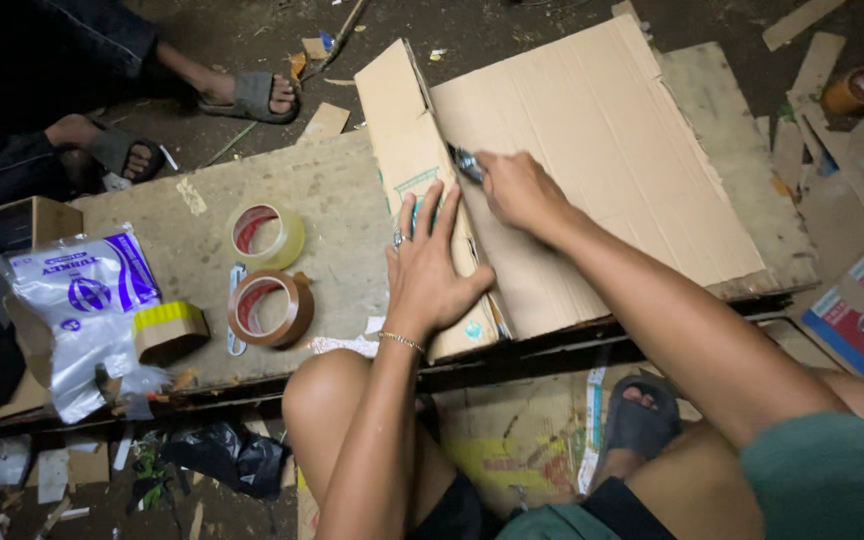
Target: The person sits on the ground at a low wooden bench and assembles a printed cardboard box blank. They hold the folded carton, cut along its edges with a utility knife, and press and fold the panels and flaps to shape the box, repositioning it repeatedly while cutting and creasing.
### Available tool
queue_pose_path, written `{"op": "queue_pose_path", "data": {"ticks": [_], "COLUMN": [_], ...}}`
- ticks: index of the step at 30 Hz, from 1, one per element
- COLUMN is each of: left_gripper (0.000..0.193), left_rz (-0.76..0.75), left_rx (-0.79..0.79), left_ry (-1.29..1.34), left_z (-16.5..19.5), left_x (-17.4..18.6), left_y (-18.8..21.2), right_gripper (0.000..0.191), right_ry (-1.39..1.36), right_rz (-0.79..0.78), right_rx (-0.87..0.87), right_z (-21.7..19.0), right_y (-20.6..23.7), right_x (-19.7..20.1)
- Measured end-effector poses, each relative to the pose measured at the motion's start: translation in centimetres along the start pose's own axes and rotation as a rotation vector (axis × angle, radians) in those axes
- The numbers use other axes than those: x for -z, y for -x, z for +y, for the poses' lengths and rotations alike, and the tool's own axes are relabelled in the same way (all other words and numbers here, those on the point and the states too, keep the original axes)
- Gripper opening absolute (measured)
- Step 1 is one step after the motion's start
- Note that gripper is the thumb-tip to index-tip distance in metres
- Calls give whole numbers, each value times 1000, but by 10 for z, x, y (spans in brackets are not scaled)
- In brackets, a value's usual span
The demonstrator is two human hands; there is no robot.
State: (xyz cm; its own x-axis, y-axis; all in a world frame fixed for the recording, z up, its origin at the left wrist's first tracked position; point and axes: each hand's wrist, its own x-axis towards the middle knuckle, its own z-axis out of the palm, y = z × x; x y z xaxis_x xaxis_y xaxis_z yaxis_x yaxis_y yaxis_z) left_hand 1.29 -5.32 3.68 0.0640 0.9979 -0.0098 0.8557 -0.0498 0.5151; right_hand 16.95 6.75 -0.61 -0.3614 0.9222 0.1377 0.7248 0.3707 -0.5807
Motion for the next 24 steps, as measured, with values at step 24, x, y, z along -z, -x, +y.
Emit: {"op": "queue_pose_path", "data": {"ticks": [24], "left_gripper": [103], "left_rz": [29], "left_rx": [-13], "left_ry": [17], "left_z": [5], "left_x": [-1], "left_y": [6], "right_gripper": [57], "right_ry": [551], "right_rz": [-488], "right_rx": [156], "right_z": [-10], "right_y": [308], "right_x": [55]}}
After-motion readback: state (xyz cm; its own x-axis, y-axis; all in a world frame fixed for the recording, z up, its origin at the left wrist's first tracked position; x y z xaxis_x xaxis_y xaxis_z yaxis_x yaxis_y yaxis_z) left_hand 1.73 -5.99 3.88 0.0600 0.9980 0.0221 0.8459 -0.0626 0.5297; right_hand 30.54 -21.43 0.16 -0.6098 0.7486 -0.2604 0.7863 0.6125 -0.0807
